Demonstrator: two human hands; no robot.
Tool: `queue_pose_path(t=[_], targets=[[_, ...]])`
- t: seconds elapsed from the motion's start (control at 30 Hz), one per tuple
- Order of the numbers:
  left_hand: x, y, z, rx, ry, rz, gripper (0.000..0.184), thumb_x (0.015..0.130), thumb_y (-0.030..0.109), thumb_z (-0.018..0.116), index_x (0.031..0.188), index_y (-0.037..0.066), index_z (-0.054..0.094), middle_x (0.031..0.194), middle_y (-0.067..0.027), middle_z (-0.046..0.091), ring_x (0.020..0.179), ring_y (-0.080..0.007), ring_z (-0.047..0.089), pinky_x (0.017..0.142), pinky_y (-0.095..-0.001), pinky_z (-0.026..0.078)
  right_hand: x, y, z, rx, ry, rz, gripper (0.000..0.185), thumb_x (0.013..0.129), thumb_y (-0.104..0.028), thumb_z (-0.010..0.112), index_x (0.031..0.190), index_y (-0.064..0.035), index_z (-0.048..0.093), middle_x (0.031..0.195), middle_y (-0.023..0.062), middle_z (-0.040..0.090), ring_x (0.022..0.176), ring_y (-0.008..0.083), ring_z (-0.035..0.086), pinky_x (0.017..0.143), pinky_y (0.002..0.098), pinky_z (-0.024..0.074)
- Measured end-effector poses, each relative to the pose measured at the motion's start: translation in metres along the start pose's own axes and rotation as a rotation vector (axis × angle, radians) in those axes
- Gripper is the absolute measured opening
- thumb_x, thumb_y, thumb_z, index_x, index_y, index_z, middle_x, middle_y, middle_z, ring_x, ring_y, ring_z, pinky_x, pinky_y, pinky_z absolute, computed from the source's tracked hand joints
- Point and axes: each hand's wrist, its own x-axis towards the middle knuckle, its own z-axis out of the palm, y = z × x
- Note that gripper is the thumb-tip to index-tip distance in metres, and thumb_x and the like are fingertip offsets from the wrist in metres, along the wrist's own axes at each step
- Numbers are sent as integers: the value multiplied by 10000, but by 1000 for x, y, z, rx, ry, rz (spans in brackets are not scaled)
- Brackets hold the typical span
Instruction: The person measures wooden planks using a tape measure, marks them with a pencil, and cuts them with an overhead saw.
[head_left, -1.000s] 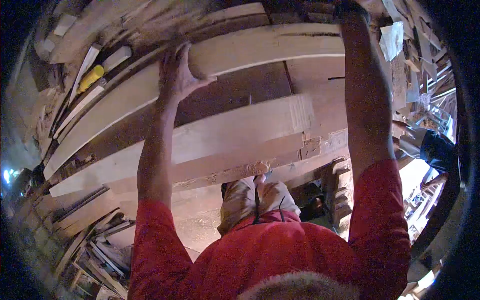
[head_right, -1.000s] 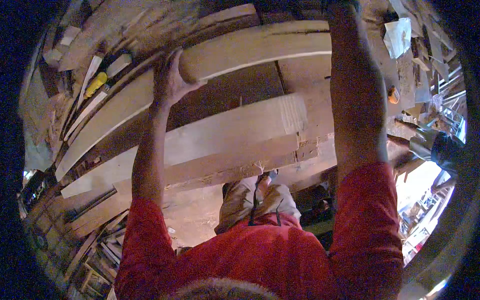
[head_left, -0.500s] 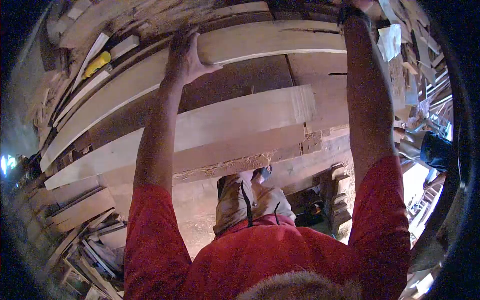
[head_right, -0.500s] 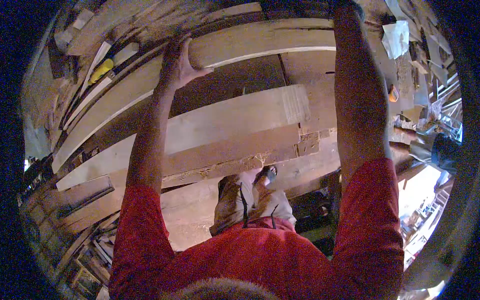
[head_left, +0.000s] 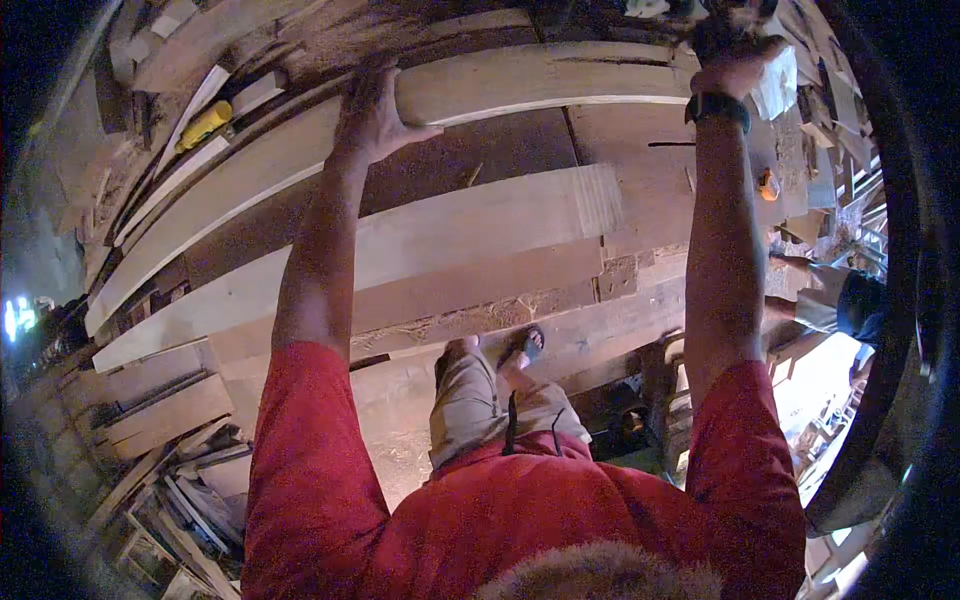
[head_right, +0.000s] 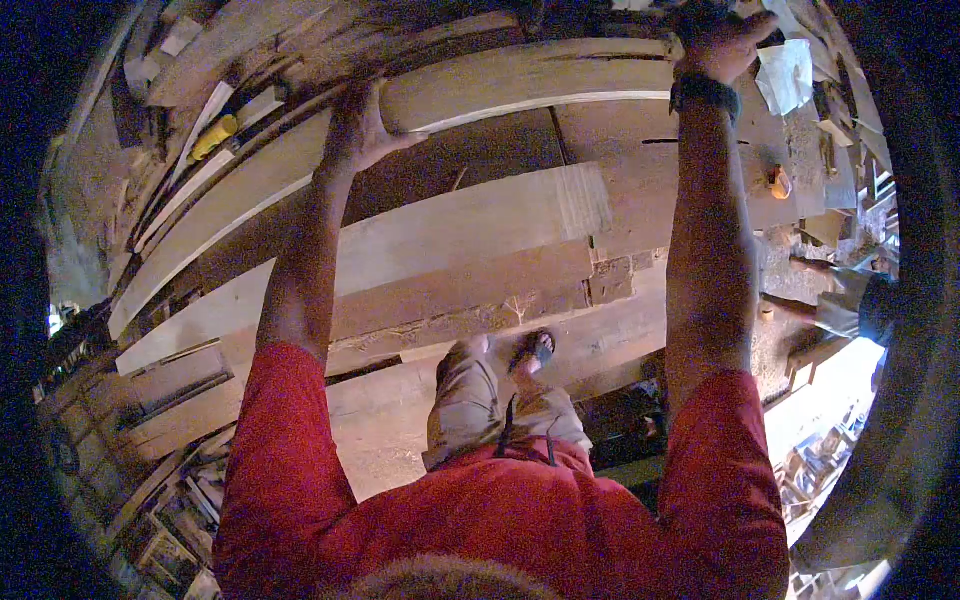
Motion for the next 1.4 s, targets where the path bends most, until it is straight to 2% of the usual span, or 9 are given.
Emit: queue_pose_path(t=[0.07, 0.27, 0.37, 0.43, 0.57, 0.7, 0.83, 0.97, 1.4], targets=[[1, 0, -1, 12, -36, -21, 1103, 512, 536, 857, 1327, -41, 391, 1372, -235, 406, 1287, -384, 384, 1098, -473, 299, 13, 10, -29, -273, 6, -232, 719, 942, -604, 367, 1360, -24, 437, 1250, 153, 591, 992, 270, 656, 857, 414, 535], [3, 6, -6, -43, 102, 64, 1080, 497, 531, 866, 1301, -30, 412, 1327, -243, 434, 1252, -383, 418, 1075, -467, 331, 17, 3, -58, -240, 59, -3, 849, 898, -714, 280, 1209, 19, 574, 1114, 156, 659, 961, 248, 670, 888, 375, 523], [4, 8, -11, -54, 29, 41, 1059, 493, 538, 865, 1275, -32, 436, 1292, -245, 457, 1221, -387, 445, 1057, -462, 357, 16, 10, -77, -1099, 145, -778, 810, 923, -668, 287, 1318, 14, 472, 1150, 167, 638, 959, 238, 665, 911, 376, 501], [1, 5, -6, 20, 76, 41, 1047, 487, 525, 871, 1263, -37, 449, 1279, -248, 466, 1203, -390, 460, 1042, -462, 376, -20, -20, -44, -579, 146, -178, 691, 969, -510, 378, 1453, -34, 253, 1269, 183, 567, 1044, 249, 633, 940, 369, 485], [3, 3, -3, -67, -5, 17, 1040, 486, 515, 876, 1257, -38, 451, 1272, -251, 468, 1210, -387, 453, 1053, -462, 361, 70, 18, -127, 55, -293, 155, 692, 972, -329, 468, 1500, -110, 79, 1340, 176, 506, 1070, 266, 612, 948, 359, 482], [-8, 6, 6, 68, 213, 80, 991, 541, 489, 865, 1278, -29, 451, 1295, -240, 480, 1243, -386, 431, 1071, -457, 338, 12, -1, -36, -672, 75, -169, 867, 842, -300, 701, 1489, -120, 153, 1221, 181, 592, 983, 308, 642, 838, 380, 545], [-41, 35, 24, 9, 399, 178, 893, 603, 483, 845, 1271, 3, 498, 1317, -226, 497, 1229, -407, 454, 1050, -477, 351, 1, -8, 3, -31, -55, 188, 678, 870, -700, 447, 1029, -74, 655, 844, 40, 638, 651, 151, 547, 573, 289, 456], [-98, 130, 0, -365, -127, 148, 954, 577, 490, 852, 1346, 78, 466, 1410, -208, 422, 1327, -390, 361, 1113, -487, 278, 20, 13, 3, -74, -76, -47, 713, 865, -710, 445, 1117, -67, 625, 940, 39, 651, 706, 153, 586, 636, 293, 502], [-133, 143, -5, -158, -190, 55, 1102, 570, 418, 859, 1470, 146, 284, 1455, -179, 330, 1291, -363, 357, 1094, -526, 263, 9, 8, 17, -101, -62, -45, 602, 898, -656, 433, 1005, -104, 647, 703, 13, 610, 491, 137, 502, 426, 288, 392]])
